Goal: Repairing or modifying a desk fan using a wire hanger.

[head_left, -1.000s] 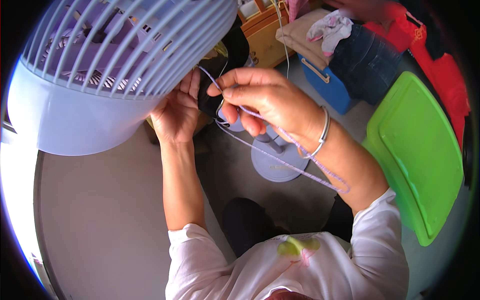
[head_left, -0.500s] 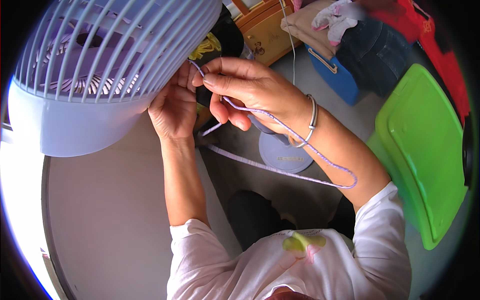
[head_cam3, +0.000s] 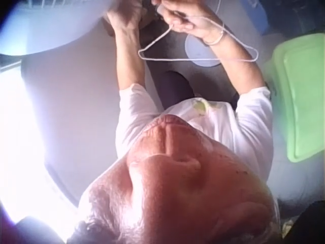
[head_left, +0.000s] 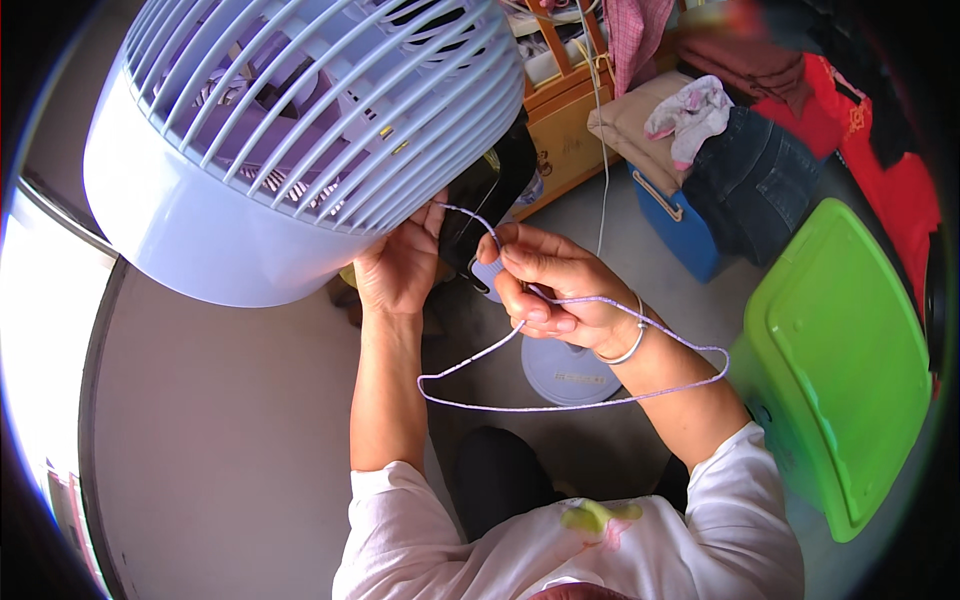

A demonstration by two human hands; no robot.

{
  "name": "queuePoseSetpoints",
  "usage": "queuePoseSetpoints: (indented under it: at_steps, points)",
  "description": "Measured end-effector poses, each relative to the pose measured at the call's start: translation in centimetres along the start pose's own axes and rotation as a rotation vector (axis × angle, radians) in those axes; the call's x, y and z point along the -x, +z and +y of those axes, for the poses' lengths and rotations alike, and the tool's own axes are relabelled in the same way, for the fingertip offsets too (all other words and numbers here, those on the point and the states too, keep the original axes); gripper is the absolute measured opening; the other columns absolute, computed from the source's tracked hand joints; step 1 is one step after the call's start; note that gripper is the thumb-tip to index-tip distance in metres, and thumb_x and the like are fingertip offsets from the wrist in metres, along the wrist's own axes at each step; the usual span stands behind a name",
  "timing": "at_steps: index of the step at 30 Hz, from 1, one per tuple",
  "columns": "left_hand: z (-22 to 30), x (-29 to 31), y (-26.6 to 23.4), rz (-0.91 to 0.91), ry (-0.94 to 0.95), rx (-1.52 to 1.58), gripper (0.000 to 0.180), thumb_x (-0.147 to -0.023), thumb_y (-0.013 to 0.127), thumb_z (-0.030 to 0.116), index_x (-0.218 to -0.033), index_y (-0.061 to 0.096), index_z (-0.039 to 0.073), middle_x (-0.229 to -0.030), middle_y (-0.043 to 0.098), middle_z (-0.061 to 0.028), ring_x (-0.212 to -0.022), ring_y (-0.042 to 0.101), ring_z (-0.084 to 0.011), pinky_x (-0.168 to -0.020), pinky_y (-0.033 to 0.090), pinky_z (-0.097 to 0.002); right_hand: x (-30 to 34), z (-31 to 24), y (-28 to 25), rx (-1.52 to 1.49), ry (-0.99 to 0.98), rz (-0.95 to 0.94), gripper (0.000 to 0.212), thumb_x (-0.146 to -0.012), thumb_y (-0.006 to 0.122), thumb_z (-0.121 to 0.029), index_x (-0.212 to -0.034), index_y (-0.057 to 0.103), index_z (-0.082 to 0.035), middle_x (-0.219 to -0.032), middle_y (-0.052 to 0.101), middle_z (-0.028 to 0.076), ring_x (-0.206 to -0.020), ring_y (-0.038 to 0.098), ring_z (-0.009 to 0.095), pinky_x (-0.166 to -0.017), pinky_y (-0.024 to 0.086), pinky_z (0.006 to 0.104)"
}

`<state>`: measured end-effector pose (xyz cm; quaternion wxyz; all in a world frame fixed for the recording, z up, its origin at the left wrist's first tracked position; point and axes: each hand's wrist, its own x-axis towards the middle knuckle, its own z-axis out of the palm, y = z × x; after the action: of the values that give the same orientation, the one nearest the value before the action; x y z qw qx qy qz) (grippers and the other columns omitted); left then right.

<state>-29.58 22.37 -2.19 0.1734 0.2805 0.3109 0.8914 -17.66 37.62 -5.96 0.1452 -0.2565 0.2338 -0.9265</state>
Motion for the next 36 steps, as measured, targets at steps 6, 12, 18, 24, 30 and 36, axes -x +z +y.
queuePoseSetpoints:
  at_steps: [6,12,18,24,30,36]
  points:
    - [-0.1,-0.6,0.0,-0.033,-0.042,0.063,0.051,-0.072,0.06,0.005,-0.12,0.044,-0.001,-0.119,0.05,-0.0169,-0.114,0.046,-0.031,-0.104,0.03,-0.0476,1.2,-0.2,0.4,0.032,-0.159,0.08,0.018,-0.092,0.045,-0.021,-0.103,0.052,-0.008,-0.056,0.047,0.003,-0.036,0.031,0.004,-0.034,0.026,0.0157]
    - [1.5,-1.8,-0.7,-0.148,0.008,-0.083,0.052,-0.075,0.059,0.004,-0.124,0.04,-0.001,-0.125,0.046,-0.0192,-0.12,0.041,-0.0313,-0.107,0.023,-0.0484,2.0,0.2,0.5,0.191,-0.145,0.219,0.017,-0.094,0.04,-0.018,-0.099,0.049,-0.005,-0.055,0.05,0.006,-0.035,0.034,0.005,-0.035,0.027,0.0167]
    - [2.5,-3.9,1.1,-0.189,-0.064,-0.07,0.054,-0.079,0.057,0.005,-0.127,0.034,-0.004,-0.133,0.036,-0.0195,-0.126,0.033,-0.03,-0.109,0.016,-0.0482,2.3,-0.5,-0.3,0.233,-0.279,0.19,0.019,-0.094,0.04,-0.017,-0.097,0.048,0.0,-0.055,0.053,0.008,-0.036,0.037,0.005,-0.035,0.027,0.0168]
    - [3.3,-3.9,2.1,-0.235,0.002,-0.33,0.066,-0.079,0.061,0.011,-0.129,0.023,-0.01,-0.133,0.032,-0.022,-0.129,0.027,-0.03,-0.11,0.014,-0.0457,2.2,-0.1,-0.1,0.179,-0.423,0.163,0.023,-0.093,0.042,-0.017,-0.09,0.051,0.004,-0.063,0.053,0.007,-0.04,0.043,0.005,-0.034,0.029,0.017]
    - [3.6,-3.6,2.4,-0.19,0.091,-0.479,0.08,-0.078,0.065,0.022,-0.132,0.016,-0.01,-0.134,0.03,-0.022,-0.129,0.026,-0.0291,-0.11,0.013,-0.0439,2.1,-0.8,0.2,0.308,-0.359,0.17,0.033,-0.093,0.043,-0.024,-0.077,0.053,0.003,-0.062,0.054,0.006,-0.04,0.041,0.004,-0.035,0.029,0.0183]
    - [2.4,-3.6,1.6,-0.167,0.091,-0.419,0.095,-0.068,0.072,0.039,-0.132,0.02,-0.008,-0.135,0.03,-0.0195,-0.129,0.025,-0.029,-0.11,0.014,-0.0439,2.0,-1.0,0.3,0.325,-0.392,0.047,0.033,-0.094,0.042,-0.024,-0.077,0.053,0.003,-0.055,0.052,0.004,-0.039,0.041,0.004,-0.036,0.028,0.018]
